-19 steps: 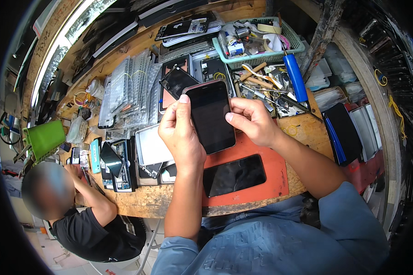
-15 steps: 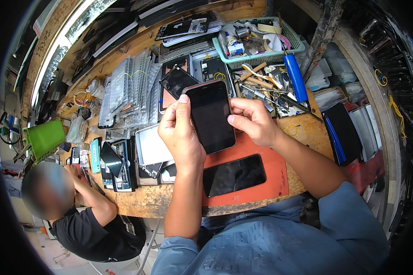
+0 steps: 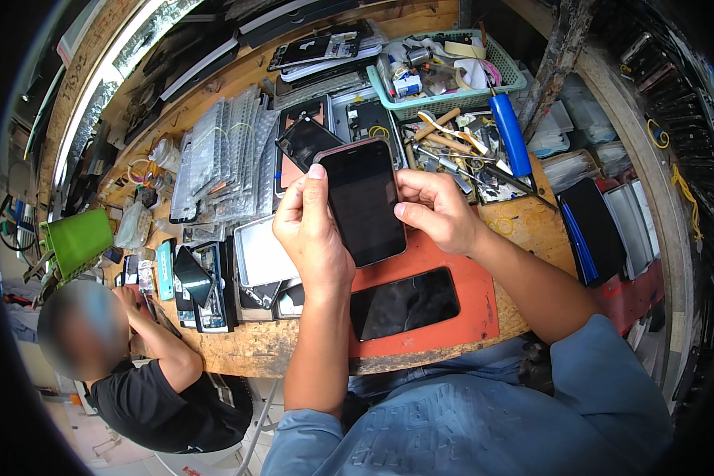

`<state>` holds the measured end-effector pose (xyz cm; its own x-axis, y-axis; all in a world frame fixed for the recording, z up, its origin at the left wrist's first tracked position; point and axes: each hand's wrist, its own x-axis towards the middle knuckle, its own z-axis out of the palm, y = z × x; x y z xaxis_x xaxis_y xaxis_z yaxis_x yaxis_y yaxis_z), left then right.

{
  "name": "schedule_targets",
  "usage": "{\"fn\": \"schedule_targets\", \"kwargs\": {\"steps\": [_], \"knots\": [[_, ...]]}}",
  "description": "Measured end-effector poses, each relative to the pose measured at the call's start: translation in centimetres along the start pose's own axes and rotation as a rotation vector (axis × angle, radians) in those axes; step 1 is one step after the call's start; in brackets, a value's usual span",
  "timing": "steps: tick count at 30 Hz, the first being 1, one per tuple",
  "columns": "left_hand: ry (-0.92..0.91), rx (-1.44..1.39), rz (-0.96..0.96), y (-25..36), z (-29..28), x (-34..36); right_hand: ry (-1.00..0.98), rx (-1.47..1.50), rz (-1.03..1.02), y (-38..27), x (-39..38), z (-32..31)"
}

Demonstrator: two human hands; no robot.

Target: The person opens a smartphone, removes the battery, and uses a screwdriver to detach internal components. They handle the battery and other parts on a cluttered workbench.

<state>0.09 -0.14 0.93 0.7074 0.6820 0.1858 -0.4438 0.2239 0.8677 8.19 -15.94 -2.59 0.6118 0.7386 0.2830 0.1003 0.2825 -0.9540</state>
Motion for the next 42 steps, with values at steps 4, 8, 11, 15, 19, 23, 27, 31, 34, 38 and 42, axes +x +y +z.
{"fn": "schedule_targets", "kwargs": {"steps": [4, 8, 11, 15, 19, 23, 27, 31, 34, 38, 42], "knots": [[0.01, 0.008, -0.01, 0.0, 0.0, 0.1, -0.001, -0.018, -0.003, 0.0, 0.0, -0.1], [0.015, -0.001, -0.008, 0.1, 0.2, 0.0, 0.02, -0.009, -0.013, 0.1, 0.1, 0.2], [0.008, -0.004, 0.0, 0.1, 0.2, 0.0, 0.03, -0.05, 0.005, -0.1, 0.0, 0.1], [0.017, 0.0, -0.009, 0.1, 0.4, -0.1, 0.048, -0.083, 0.025, 0.5, 0.0, -0.1], [0.005, 0.003, 0.001, 0.2, 0.2, -0.1, 0.021, -0.029, 0.006, -0.2, -0.1, 0.1], [0.001, -0.007, -0.005, 0.0, -0.1, 0.0, 0.014, 0.001, -0.005, 0.3, 0.0, 0.1], [-0.002, -0.007, -0.009, 0.1, 0.1, 0.0, -0.004, 0.006, -0.028, 0.6, 0.0, 0.0], [-0.006, -0.013, -0.008, 0.0, 0.0, 0.0, -0.009, -0.042, -0.031, 0.8, -0.1, -0.1], [-0.013, -0.004, -0.012, 0.0, -0.1, -0.1, 0.023, -0.11, -0.021, 0.7, -0.1, 0.3], [-0.007, -0.003, -0.012, 0.0, 0.1, -0.2, 0.058, -0.142, 0.018, 0.4, -0.1, 0.9], [-0.01, -0.012, -0.009, 0.0, 0.2, -0.2, 0.055, -0.113, -0.011, 1.1, -0.2, 0.6]]}}
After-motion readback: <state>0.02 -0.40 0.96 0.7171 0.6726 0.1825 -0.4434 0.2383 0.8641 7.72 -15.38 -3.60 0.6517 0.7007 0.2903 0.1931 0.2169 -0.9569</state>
